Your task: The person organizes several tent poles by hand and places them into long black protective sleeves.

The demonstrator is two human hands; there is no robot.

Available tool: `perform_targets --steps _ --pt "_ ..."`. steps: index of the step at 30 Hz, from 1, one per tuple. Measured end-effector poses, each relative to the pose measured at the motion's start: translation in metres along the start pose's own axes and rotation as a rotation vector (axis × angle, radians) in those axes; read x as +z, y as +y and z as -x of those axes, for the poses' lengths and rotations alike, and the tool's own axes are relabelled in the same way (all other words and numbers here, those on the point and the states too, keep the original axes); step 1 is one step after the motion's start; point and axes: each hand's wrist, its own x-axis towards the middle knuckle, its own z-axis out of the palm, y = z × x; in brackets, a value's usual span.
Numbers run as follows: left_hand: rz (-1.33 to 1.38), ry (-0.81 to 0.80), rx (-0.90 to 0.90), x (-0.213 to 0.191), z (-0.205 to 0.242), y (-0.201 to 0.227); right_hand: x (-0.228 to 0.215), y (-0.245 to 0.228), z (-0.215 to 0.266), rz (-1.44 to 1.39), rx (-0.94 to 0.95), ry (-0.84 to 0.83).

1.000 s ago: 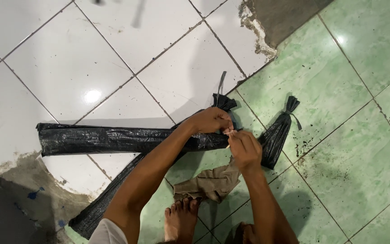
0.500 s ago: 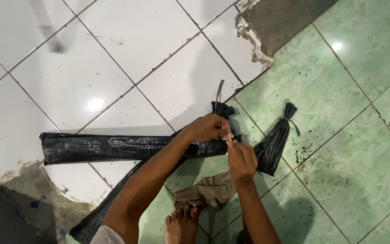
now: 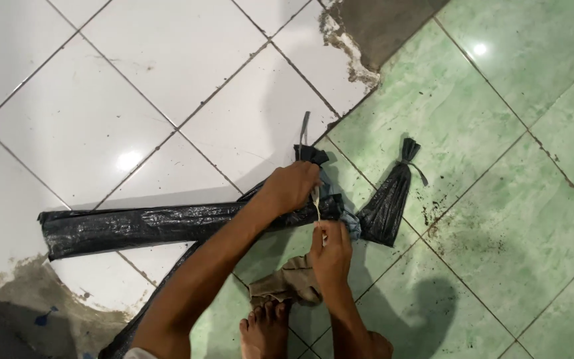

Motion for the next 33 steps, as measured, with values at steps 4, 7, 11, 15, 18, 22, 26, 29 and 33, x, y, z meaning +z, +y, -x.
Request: perform_targets --steps 4,7,11,15,18,22,26,29,33 --pt "-0.04 -0.264 0.067 -0.005 -0.004 -0.003 -0.011 0.004 -0.012 0.233 -0.01 -0.303" --pt "-0.142 -0.345 0.162 -0.005 -0.006 -0.01 -0.01 0.0 -0.023 0.355 0.017 -0.434" --pt "-0.39 -0.335 0.347 -0.017 -0.005 -0.007 -0.006 0.015 -0.023 0.368 -0.002 -0.498" --pt "-0.596 -0.384 0.453 -0.021 -0.017 0.001 -0.004 0.026 -0.021 0.426 -0.042 -0.492" --pt "-0.679 -0.41 0.474 -0.017 -0.022 -0.005 -0.004 0.039 -0.02 0.334 -0.185 -0.391" --pt "-0.535 -0.373 0.383 -0.002 -0.018 -0.012 0.0 0.052 -0.012 0.358 -0.2 -0.454" --pt "-0.256 -0.149 0.141 -0.034 0.011 -0.015 -0.016 0.036 -0.009 0.343 -0.205 -0.429" --pt "-0.092 -0.091 -0.099 -0.117 0.067 -0.031 -0.042 0.014 -0.006 0.19 -0.365 -0.352" --pt "-0.139 -0.143 -0.201 -0.145 0.179 -0.064 -0.027 0.034 -0.011 0.176 -0.448 -0.504"
